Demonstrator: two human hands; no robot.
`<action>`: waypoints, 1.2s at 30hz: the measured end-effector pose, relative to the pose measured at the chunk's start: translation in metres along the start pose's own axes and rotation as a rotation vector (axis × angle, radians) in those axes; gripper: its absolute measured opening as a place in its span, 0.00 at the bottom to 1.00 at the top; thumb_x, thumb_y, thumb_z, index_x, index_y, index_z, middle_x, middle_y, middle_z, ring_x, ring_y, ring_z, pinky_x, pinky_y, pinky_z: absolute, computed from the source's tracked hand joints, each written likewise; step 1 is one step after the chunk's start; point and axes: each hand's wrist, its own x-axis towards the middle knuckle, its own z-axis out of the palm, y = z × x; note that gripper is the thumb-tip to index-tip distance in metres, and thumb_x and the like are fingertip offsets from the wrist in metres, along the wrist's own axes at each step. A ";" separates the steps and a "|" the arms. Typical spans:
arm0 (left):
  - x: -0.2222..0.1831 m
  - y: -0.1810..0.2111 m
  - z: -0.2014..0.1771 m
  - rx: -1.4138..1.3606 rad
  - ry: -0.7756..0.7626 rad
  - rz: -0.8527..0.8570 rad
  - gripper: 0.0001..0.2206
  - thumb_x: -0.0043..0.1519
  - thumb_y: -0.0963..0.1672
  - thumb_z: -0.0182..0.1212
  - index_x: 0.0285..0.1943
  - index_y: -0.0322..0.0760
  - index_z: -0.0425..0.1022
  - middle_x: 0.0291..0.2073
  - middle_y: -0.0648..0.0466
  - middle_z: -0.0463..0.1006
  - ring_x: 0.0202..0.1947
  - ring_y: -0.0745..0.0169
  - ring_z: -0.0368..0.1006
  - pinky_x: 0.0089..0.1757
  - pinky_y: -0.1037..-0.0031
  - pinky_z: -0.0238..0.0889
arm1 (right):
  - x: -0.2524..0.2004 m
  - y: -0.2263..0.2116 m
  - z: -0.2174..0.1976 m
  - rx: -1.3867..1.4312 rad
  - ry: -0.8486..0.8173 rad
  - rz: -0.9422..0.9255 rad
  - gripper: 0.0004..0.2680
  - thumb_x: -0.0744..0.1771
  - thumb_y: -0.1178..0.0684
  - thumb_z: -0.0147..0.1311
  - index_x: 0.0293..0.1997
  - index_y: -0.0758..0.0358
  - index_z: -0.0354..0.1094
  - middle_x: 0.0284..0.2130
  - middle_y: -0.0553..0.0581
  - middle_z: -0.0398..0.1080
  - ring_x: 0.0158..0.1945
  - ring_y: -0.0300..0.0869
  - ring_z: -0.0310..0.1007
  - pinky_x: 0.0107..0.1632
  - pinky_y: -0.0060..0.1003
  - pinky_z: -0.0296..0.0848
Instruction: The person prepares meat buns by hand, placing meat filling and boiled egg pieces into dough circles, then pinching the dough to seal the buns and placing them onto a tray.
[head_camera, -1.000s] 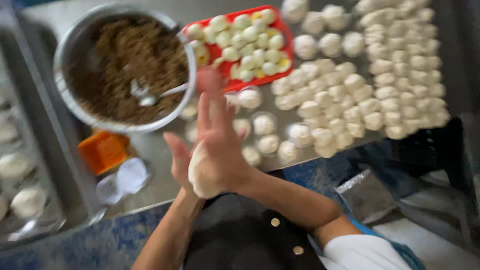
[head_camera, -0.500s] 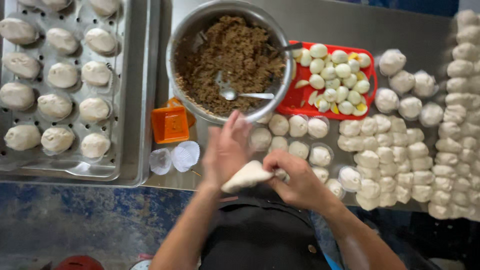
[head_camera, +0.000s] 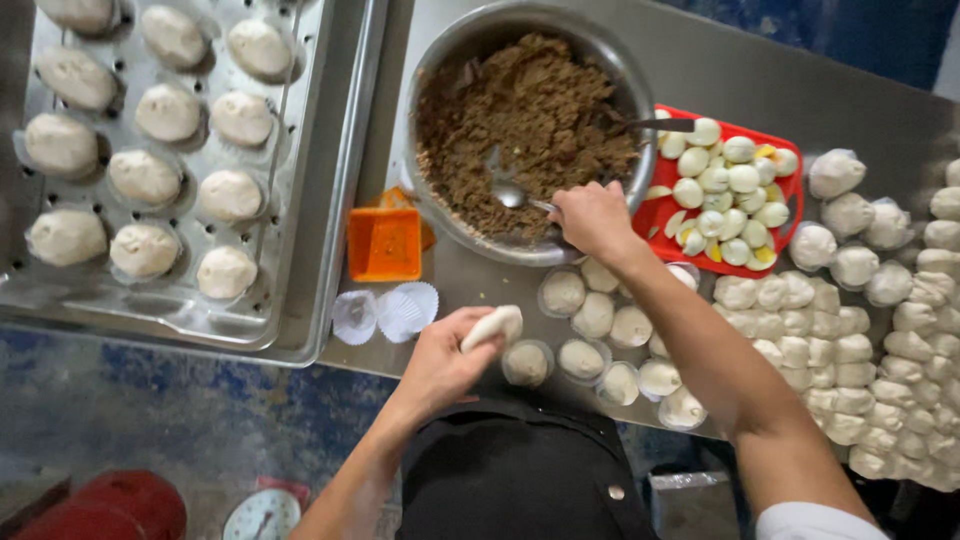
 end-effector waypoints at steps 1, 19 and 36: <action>0.001 -0.016 -0.002 -0.077 0.013 -0.085 0.12 0.60 0.41 0.63 0.50 0.29 0.82 0.48 0.53 0.83 0.44 0.67 0.78 0.46 0.75 0.71 | -0.001 0.001 0.004 0.063 0.039 0.015 0.07 0.67 0.47 0.55 0.38 0.58 0.74 0.33 0.58 0.76 0.41 0.56 0.76 0.43 0.58 0.70; 0.074 -0.065 -0.002 -0.813 0.347 -0.161 0.13 0.64 0.38 0.58 0.57 0.22 0.74 0.46 0.47 0.81 0.44 0.62 0.78 0.46 0.72 0.72 | -0.029 -0.019 0.012 0.755 -0.185 0.120 0.11 0.67 0.53 0.53 0.53 0.55 0.78 0.39 0.60 0.81 0.38 0.48 0.80 0.43 0.39 0.76; 0.135 -0.035 0.000 -1.118 0.081 -0.295 0.19 0.69 0.45 0.48 0.66 0.28 0.67 0.57 0.45 0.77 0.56 0.53 0.76 0.57 0.61 0.69 | -0.063 0.015 0.002 1.280 -0.016 0.138 0.12 0.69 0.56 0.54 0.60 0.62 0.75 0.28 0.41 0.73 0.26 0.30 0.65 0.28 0.27 0.65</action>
